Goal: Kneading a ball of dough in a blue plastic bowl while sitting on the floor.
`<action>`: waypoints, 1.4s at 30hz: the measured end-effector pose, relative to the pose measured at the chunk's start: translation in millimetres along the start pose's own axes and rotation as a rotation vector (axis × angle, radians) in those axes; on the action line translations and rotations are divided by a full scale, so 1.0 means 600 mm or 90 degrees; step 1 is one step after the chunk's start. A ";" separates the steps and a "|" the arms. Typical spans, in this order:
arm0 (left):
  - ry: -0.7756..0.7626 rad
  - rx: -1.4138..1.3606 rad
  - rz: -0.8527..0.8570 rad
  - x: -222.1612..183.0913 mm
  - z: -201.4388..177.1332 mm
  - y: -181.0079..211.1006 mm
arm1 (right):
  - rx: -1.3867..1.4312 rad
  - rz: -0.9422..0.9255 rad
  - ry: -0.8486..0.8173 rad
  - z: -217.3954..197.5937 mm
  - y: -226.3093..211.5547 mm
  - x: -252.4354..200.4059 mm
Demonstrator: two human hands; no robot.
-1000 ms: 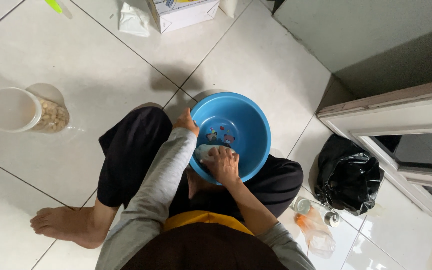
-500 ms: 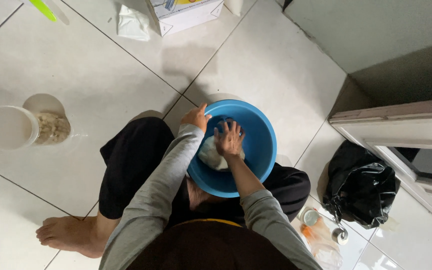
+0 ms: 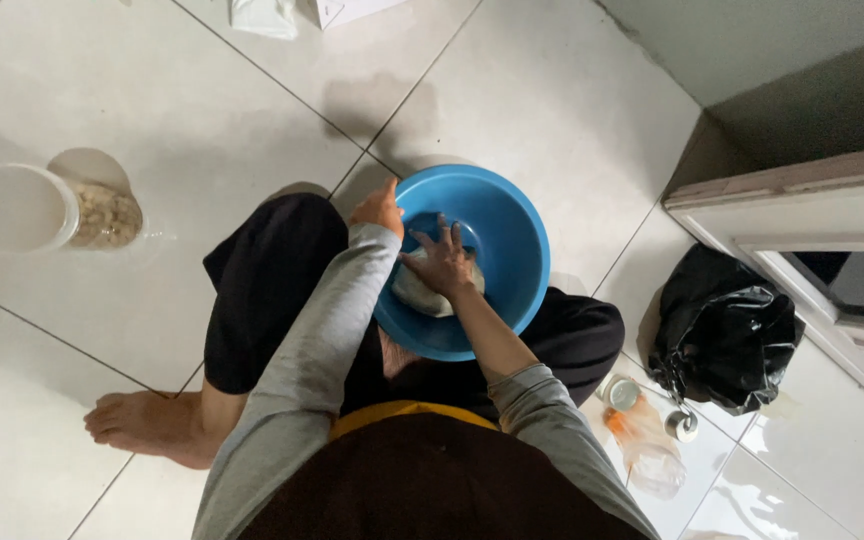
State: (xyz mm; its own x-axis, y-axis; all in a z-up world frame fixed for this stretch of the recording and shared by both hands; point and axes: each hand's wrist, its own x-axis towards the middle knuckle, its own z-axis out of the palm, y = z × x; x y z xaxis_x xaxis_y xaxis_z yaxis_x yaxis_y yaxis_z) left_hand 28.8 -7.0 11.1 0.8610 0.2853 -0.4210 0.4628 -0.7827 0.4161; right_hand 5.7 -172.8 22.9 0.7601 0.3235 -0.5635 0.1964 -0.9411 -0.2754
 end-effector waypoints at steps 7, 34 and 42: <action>-0.016 0.000 -0.003 0.008 0.006 -0.015 | -0.099 -0.115 -0.051 -0.011 0.003 -0.135; -0.039 0.002 -0.031 0.009 -0.005 -0.024 | 0.930 -0.021 0.203 -0.038 0.056 -0.123; 0.035 0.035 -0.004 -0.011 0.001 -0.026 | 0.168 -0.083 0.340 -0.028 0.124 -0.161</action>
State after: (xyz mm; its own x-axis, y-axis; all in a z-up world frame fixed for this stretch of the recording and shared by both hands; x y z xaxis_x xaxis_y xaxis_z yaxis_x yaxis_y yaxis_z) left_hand 15.8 2.9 7.1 0.8693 0.3190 -0.3776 0.4570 -0.8098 0.3679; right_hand -42.9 -275.7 69.9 0.9592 0.2756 -0.0628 0.2001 -0.8190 -0.5378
